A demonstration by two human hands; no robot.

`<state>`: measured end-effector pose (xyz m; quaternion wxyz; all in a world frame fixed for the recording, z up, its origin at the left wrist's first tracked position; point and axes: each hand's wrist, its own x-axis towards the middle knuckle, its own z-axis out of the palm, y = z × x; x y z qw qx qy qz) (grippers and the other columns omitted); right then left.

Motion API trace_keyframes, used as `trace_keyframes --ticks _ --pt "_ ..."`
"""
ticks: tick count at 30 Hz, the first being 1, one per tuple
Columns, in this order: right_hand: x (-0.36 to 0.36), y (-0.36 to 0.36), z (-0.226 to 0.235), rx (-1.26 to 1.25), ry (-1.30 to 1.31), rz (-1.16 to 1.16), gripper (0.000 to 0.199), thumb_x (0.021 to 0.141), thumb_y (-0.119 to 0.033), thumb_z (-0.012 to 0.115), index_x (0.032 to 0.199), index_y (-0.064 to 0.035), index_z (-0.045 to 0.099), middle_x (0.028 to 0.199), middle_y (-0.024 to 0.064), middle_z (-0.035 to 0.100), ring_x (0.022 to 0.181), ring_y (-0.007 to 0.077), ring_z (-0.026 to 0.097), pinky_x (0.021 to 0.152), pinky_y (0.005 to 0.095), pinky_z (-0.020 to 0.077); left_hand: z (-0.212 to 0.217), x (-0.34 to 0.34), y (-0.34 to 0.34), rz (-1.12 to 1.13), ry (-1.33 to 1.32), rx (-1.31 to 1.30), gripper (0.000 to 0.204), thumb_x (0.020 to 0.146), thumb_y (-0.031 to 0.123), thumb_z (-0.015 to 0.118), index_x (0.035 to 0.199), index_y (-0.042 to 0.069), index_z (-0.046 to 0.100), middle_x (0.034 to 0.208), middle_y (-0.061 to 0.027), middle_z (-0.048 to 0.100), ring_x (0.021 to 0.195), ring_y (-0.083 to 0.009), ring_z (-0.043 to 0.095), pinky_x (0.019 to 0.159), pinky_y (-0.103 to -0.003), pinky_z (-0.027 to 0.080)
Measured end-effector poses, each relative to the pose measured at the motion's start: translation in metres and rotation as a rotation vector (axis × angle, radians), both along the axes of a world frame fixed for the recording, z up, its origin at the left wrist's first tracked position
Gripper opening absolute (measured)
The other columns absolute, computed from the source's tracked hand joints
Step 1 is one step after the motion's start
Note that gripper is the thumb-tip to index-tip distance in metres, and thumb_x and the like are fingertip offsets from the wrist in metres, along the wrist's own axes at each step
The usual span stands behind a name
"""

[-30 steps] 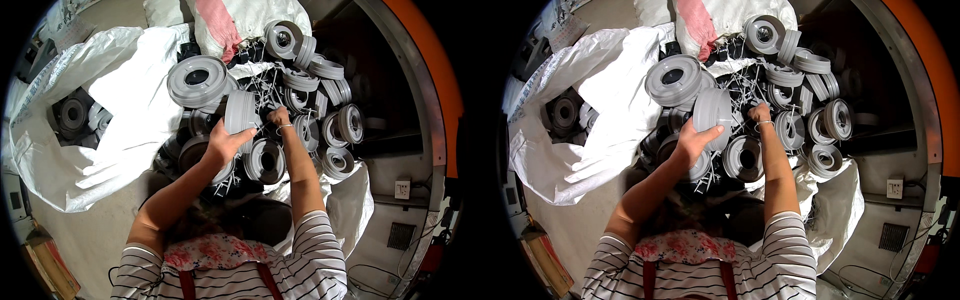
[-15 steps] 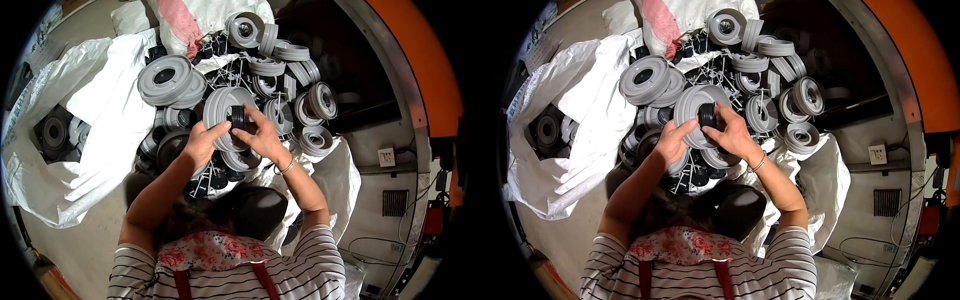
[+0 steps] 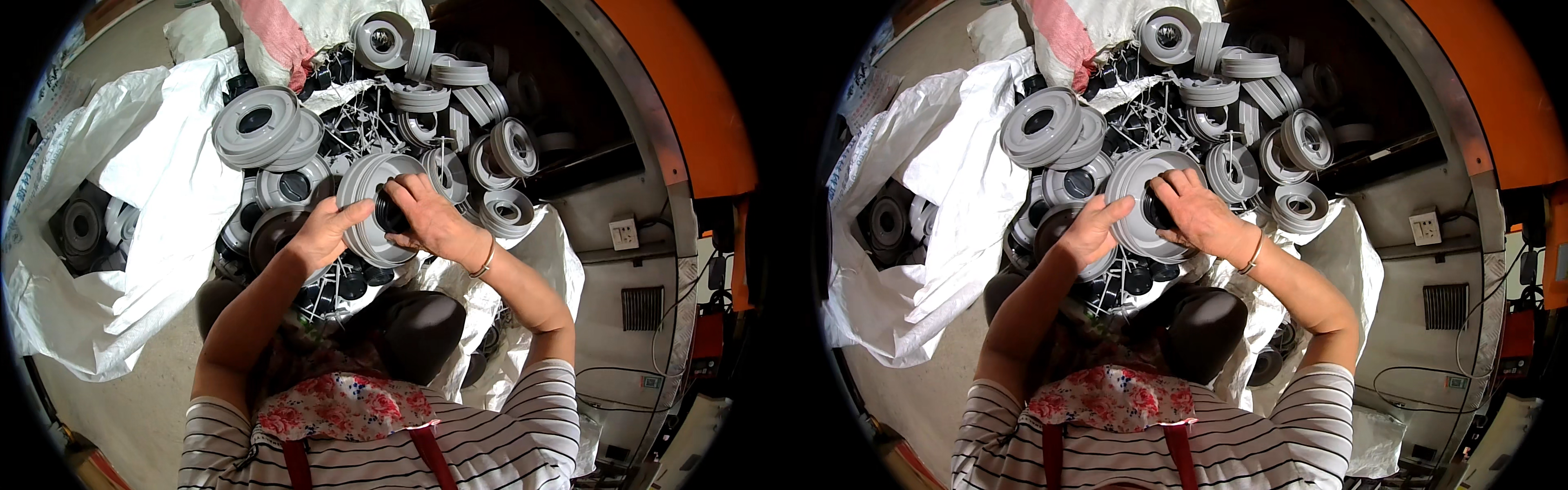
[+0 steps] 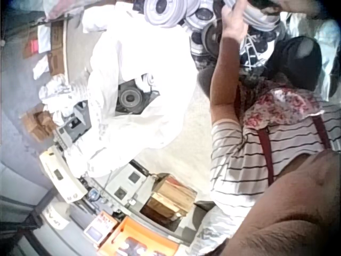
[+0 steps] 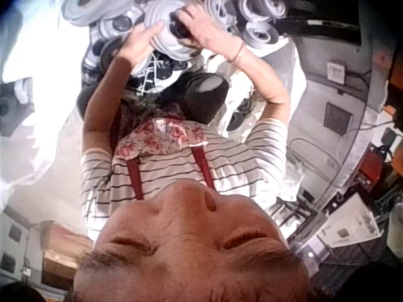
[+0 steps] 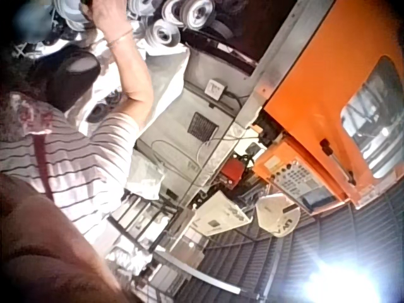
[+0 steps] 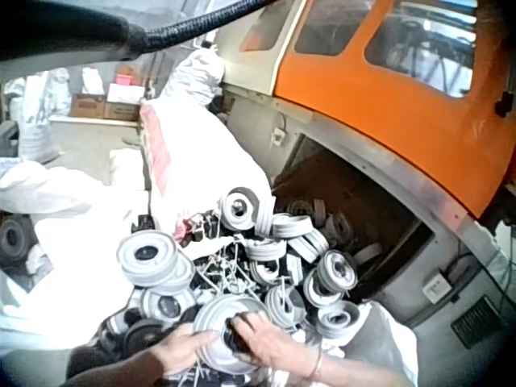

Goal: The person sits on the floor and assembles grey circular plastic parts by inserting black circular inserts into their centers. They pick up parts from a pile, fit the inserts, and place the assembled units into a large white sack.

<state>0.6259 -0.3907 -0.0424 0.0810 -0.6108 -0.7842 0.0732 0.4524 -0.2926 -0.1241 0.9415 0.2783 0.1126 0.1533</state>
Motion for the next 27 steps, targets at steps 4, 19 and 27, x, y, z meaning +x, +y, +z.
trace_keyframes --ticks 4,19,27 --pt "0.003 -0.003 0.000 -0.052 0.073 -0.069 0.075 0.064 -0.019 0.079 0.126 -0.0020 0.042 0.115 0.0182 0.045 0.103 0.0373 0.044 0.089 0.0416 0.0441 -0.006 0.007 -0.009 0.020 -0.032 -0.020 0.040 0.088 0.019 0.065 0.121 0.000 0.051 0.111 -0.0054 0.058 0.098 -0.0153 0.059 0.084 -0.034 0.051" --pt "-0.005 -0.001 -0.039 -0.008 0.898 -0.629 0.064 0.073 -0.031 0.079 0.115 0.0078 0.051 0.092 0.0206 0.063 0.086 0.0288 0.064 0.073 0.0326 0.0517 0.004 0.005 -0.020 0.179 0.106 0.554 0.040 0.086 0.016 0.068 0.118 -0.002 0.053 0.104 -0.0060 0.063 0.092 -0.0134 0.060 0.083 -0.029 0.049" --pt "0.002 -0.007 -0.039 -0.201 0.975 -0.557 0.060 0.087 -0.048 0.059 0.104 0.0097 0.051 0.075 0.0167 0.065 0.057 0.0247 0.065 0.053 0.0280 0.0526 -0.002 0.006 -0.026 0.215 0.037 0.405 0.042 0.083 0.010 0.070 0.119 -0.001 0.051 0.103 -0.0065 0.064 0.093 -0.0113 0.060 0.082 -0.027 0.049"
